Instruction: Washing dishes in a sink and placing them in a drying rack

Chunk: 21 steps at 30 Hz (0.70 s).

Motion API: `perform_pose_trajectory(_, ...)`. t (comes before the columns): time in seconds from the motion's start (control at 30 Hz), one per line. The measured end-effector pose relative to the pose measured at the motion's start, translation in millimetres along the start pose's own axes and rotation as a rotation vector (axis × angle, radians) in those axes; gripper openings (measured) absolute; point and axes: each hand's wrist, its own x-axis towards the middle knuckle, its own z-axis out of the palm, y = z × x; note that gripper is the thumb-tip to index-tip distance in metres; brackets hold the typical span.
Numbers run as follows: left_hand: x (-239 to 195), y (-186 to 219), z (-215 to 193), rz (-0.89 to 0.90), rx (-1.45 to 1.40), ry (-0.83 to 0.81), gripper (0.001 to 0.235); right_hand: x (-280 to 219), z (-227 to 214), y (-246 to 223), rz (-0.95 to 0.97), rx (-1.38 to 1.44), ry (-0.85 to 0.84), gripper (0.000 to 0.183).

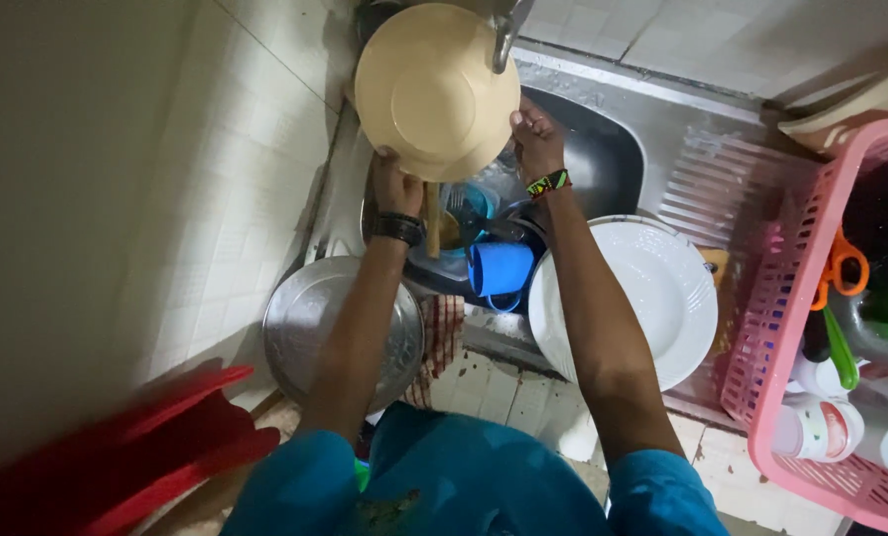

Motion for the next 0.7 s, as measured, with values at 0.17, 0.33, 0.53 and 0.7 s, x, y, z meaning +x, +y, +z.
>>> perform_pose_trajectory(0.17, 22.1, -63.5, -15.6, 0.160, 0.448, 0.153, 0.031, -12.3, 19.6, -40.2, 0.197, 0.040, -0.012, 0.051)
perform_pose_trajectory(0.33, 15.3, -53.2, -21.4, 0.345, 0.103, 0.159, 0.029, -5.3, -7.6, 8.2, 0.177, 0.241, -0.175, 0.064)
perform_pose_trajectory(0.53, 26.3, -83.6, -30.4, 0.764, 0.537, 0.178, 0.027, 3.8, -1.5, 20.1, 0.224, 0.050, 0.074, 0.026)
perform_pose_trajectory(0.7, 33.0, -127.7, -27.6, -0.124, -0.688, 0.118, 0.052, 5.8, -1.6, 32.4, 0.118, -0.199, 0.205, 0.022)
